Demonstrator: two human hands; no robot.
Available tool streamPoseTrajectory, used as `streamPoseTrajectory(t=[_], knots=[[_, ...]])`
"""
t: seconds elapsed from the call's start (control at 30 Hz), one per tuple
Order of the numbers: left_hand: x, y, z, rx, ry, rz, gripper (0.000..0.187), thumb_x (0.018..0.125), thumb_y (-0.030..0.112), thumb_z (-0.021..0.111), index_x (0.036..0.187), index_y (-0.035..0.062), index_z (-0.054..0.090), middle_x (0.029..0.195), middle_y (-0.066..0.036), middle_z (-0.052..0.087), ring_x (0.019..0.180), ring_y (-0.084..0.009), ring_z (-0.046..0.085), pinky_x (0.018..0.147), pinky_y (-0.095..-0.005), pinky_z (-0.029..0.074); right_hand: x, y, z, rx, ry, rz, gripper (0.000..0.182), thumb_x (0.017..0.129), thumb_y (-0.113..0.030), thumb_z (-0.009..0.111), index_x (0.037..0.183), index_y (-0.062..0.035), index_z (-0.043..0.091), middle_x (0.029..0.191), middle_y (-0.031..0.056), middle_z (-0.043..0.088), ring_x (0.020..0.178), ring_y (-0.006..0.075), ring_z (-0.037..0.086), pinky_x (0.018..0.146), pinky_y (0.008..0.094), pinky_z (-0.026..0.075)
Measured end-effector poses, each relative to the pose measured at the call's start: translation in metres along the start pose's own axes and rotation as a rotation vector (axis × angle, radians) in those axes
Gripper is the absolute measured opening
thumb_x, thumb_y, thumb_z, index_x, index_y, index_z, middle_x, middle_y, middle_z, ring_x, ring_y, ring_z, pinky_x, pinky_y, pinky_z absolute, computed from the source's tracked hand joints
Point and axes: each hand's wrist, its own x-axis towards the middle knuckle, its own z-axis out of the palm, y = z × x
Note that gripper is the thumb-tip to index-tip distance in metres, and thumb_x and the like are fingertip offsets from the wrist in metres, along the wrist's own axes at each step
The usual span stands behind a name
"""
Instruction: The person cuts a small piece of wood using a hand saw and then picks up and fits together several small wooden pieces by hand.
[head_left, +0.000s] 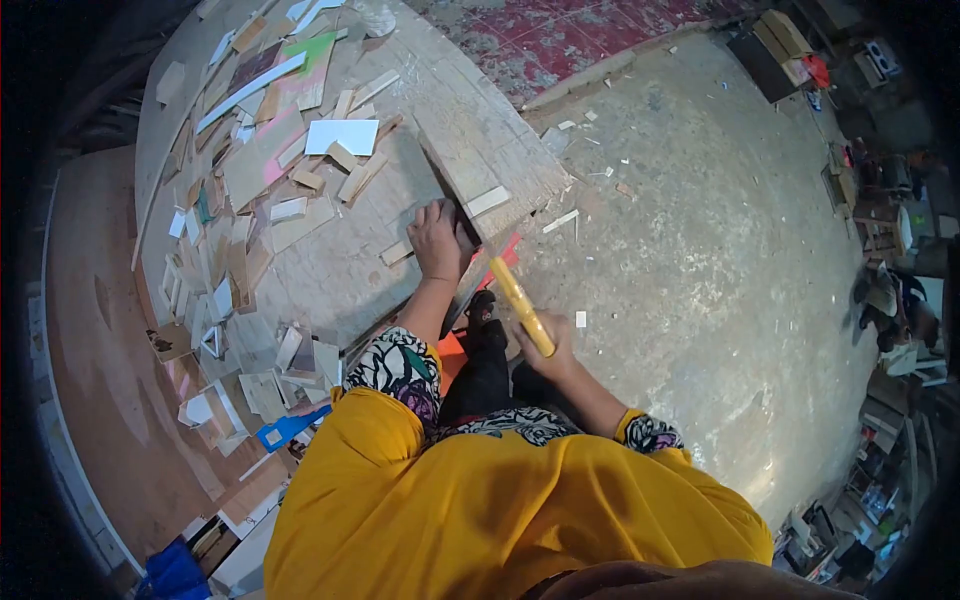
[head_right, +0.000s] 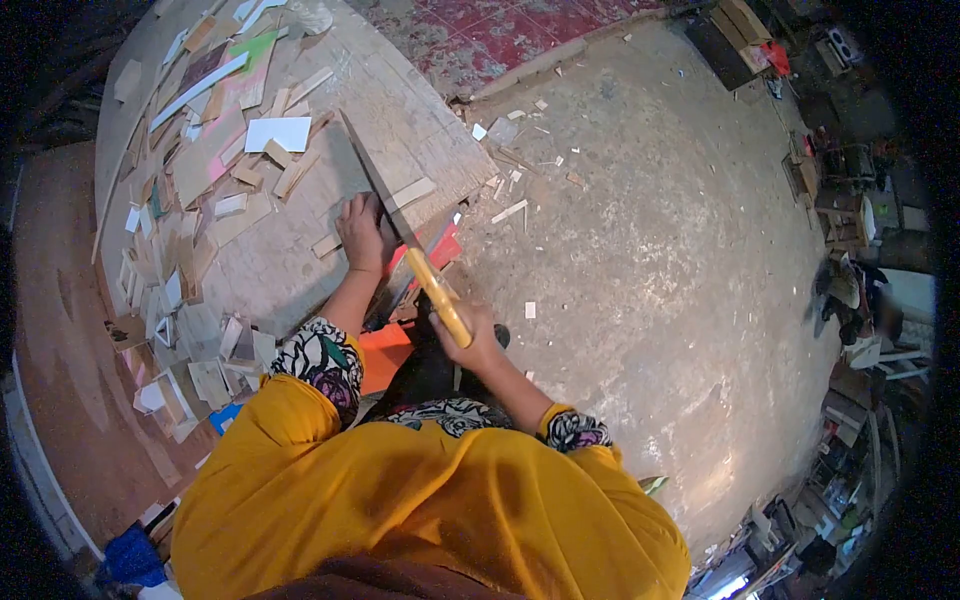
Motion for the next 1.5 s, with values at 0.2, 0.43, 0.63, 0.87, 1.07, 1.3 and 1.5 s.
streamPoseTrajectory(t=[0.2, 0.43, 0.63, 0.87, 1.07, 1.3, 1.5], knots=[[-0.004, 0.003, -0.002, -0.017, 0.078, 0.027, 0.026, 0.068, 0.013, 0.061, 0.094, 0.0096, 0.057, 0.099, -0.004, 0.054, 0.096, -0.0258, 0.048, 0.078, -0.0408, 0.036, -0.085, -0.019, -0.037, -0.125, -0.069, 0.01, 0.015, 0.072, -0.006, 0.063, 0.064, -0.0045, 0.049, 0.056, 0.0128, 0.048, 0.051, 0.0314, 0.049, 0.05, 0.039, 0.036], [-0.005, 0.001, 0.002, -0.003, 0.086, -0.023, 0.025, 0.069, 0.011, 0.06, 0.095, 0.0095, 0.057, 0.101, -0.004, 0.053, 0.098, -0.026, 0.048, 0.079, -0.0419, 0.037, -0.078, -0.025, -0.034, -0.11, -0.095, 0.036, 0.016, 0.072, -0.006, 0.062, 0.063, -0.0056, 0.049, 0.056, 0.0114, 0.047, 0.049, 0.0302, 0.046, 0.049, 0.0363, 0.034], [-0.003, 0.002, 0.002, 0.066, 0.105, -0.019, 0.028, 0.07, 0.014, 0.061, 0.098, 0.0102, 0.057, 0.101, -0.005, 0.052, 0.1, -0.0258, 0.047, 0.08, -0.0425, 0.037, -0.079, -0.03, -0.059, -0.055, -0.079, 0.084, 0.012, 0.071, -0.007, 0.063, 0.068, -0.0035, 0.052, 0.058, 0.0125, 0.049, 0.051, 0.031, 0.047, 0.049, 0.0354, 0.034], [-0.004, -0.001, 0.002, 0.003, 0.077, 0.028, 0.027, 0.07, 0.015, 0.06, 0.096, 0.0098, 0.057, 0.097, -0.005, 0.052, 0.096, -0.025, 0.048, 0.078, -0.0411, 0.038, -0.017, -0.016, -0.025, 0.037, -0.09, 0.212, 0.012, 0.076, -0.009, 0.061, 0.071, -0.0008, 0.053, 0.056, 0.0135, 0.048, 0.05, 0.0303, 0.049, 0.051, 0.0358, 0.038], [-0.006, 0.001, 0.004, 0.057, 0.095, 0.008, 0.024, 0.071, 0.017, 0.06, 0.094, 0.0098, 0.058, 0.094, -0.005, 0.052, 0.094, -0.0249, 0.048, 0.077, -0.0416, 0.038, -0.039, -0.007, -0.024, -0.092, -0.099, 0.055, 0.01, 0.077, -0.009, 0.061, 0.076, -0.0001, 0.057, 0.061, 0.0143, 0.054, 0.053, 0.0274, 0.054, 0.051, 0.0343, 0.04], [-0.003, 0.002, -0.001, -0.021, 0.047, 0.022, 0.025, 0.069, 0.013, 0.06, 0.093, 0.0081, 0.058, 0.096, -0.005, 0.053, 0.095, -0.0261, 0.049, 0.077, -0.0412, 0.038, -0.027, -0.013, -0.021, -0.018, -0.114, 0.216, 0.007, 0.074, -0.008, 0.062, 0.074, -0.0033, 0.058, 0.063, 0.0132, 0.057, 0.055, 0.0304, 0.056, 0.052, 0.0343, 0.042], [-0.006, 0.0, 0.001, 0.012, 0.057, 0.025, 0.03, 0.067, 0.013, 0.06, 0.096, 0.0085, 0.058, 0.097, -0.005, 0.053, 0.096, -0.0249, 0.047, 0.079, -0.0405, 0.037, -0.023, -0.001, -0.015, 0.008, -0.102, 0.206, 0.01, 0.076, -0.01, 0.062, 0.071, -0.0035, 0.056, 0.058, 0.0133, 0.054, 0.052, 0.0281, 0.056, 0.047, 0.033, 0.04]])
